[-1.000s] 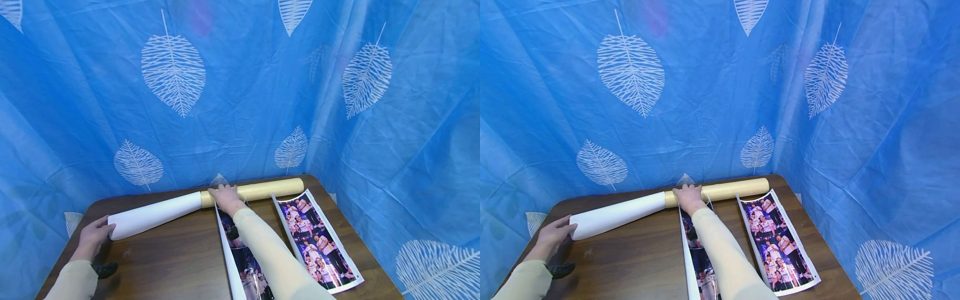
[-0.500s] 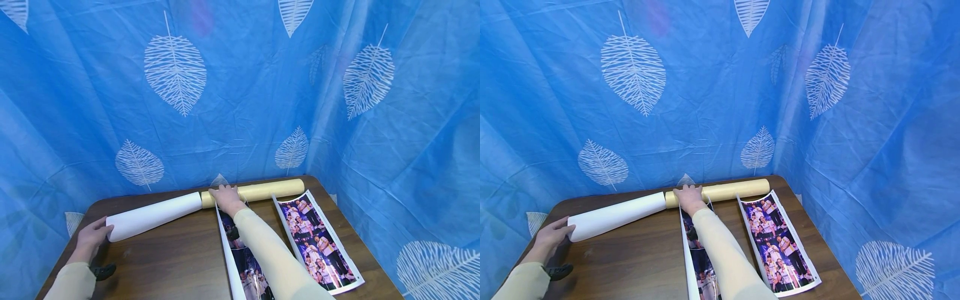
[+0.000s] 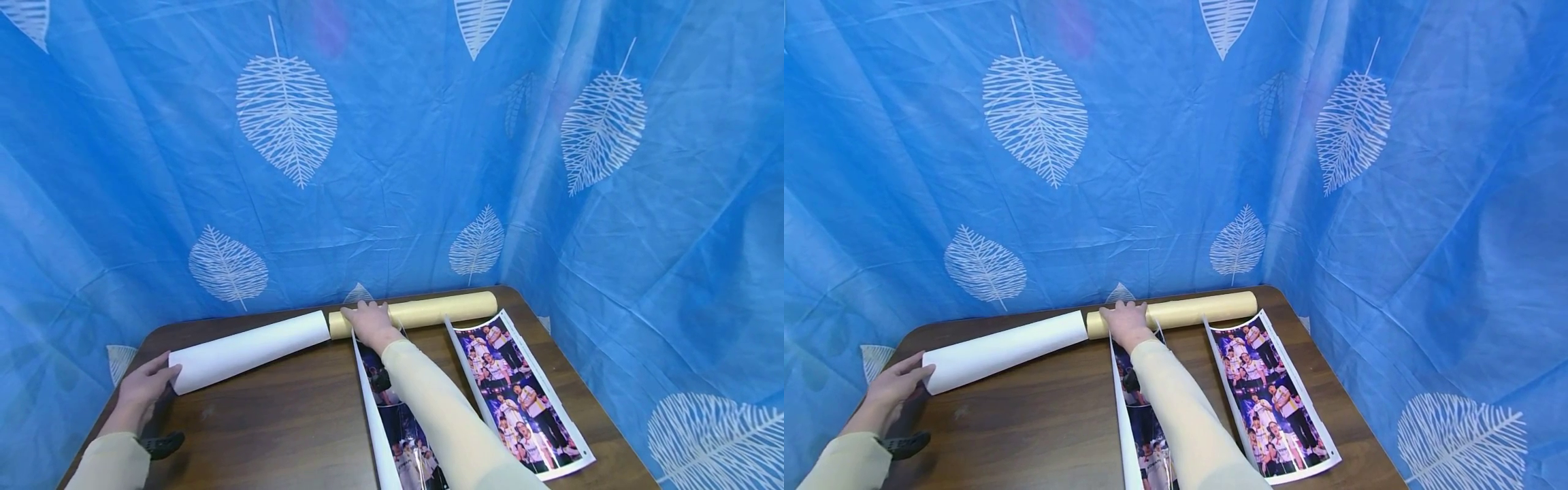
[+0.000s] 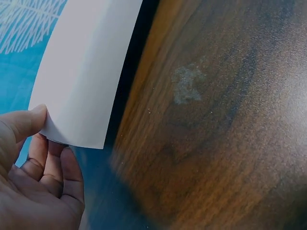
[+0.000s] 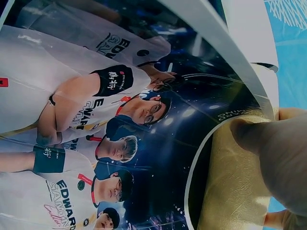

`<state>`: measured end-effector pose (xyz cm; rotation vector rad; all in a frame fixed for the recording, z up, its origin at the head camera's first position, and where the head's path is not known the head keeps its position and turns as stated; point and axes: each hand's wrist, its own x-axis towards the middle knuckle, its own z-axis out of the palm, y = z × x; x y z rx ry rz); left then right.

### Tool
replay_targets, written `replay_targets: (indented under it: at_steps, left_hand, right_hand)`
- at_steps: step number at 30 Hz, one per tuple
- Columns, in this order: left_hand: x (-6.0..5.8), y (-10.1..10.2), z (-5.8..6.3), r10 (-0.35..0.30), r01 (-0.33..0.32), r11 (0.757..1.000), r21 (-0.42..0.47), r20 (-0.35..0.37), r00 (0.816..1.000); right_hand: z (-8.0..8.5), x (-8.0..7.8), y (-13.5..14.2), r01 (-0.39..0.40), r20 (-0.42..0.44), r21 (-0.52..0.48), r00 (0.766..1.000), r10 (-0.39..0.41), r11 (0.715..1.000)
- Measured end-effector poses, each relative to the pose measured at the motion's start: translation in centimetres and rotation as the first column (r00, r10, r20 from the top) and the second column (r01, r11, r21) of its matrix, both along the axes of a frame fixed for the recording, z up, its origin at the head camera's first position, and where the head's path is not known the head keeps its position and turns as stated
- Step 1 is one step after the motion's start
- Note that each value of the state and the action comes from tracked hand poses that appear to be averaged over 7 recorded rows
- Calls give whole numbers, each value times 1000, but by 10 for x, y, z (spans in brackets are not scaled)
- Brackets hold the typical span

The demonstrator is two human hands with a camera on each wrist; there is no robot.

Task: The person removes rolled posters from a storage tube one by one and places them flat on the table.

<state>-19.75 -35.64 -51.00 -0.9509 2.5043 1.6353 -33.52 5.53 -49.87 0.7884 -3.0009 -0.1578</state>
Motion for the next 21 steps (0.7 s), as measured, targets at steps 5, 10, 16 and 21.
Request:
replay_targets:
  at_steps: [5,10,16,21]
  left_hand:
    - [1,-4,0,19,-19,1000,24,-31,999]
    - [5,-2,4,29,-27,999,31,-45,999]
    - [8,0,7,46,-46,999,27,-25,999]
    - [9,-1,7,67,-65,995,72,-31,997]
  right_hand:
    - [1,1,0,-1,4,-9,1000,1,1000]
    - [0,1,0,0,7,-10,1000,0,1000]
    - [-2,0,-1,-5,15,-12,1000,5,1000]
    - [-3,-1,-2,-4,22,-10,1000,4,1000]
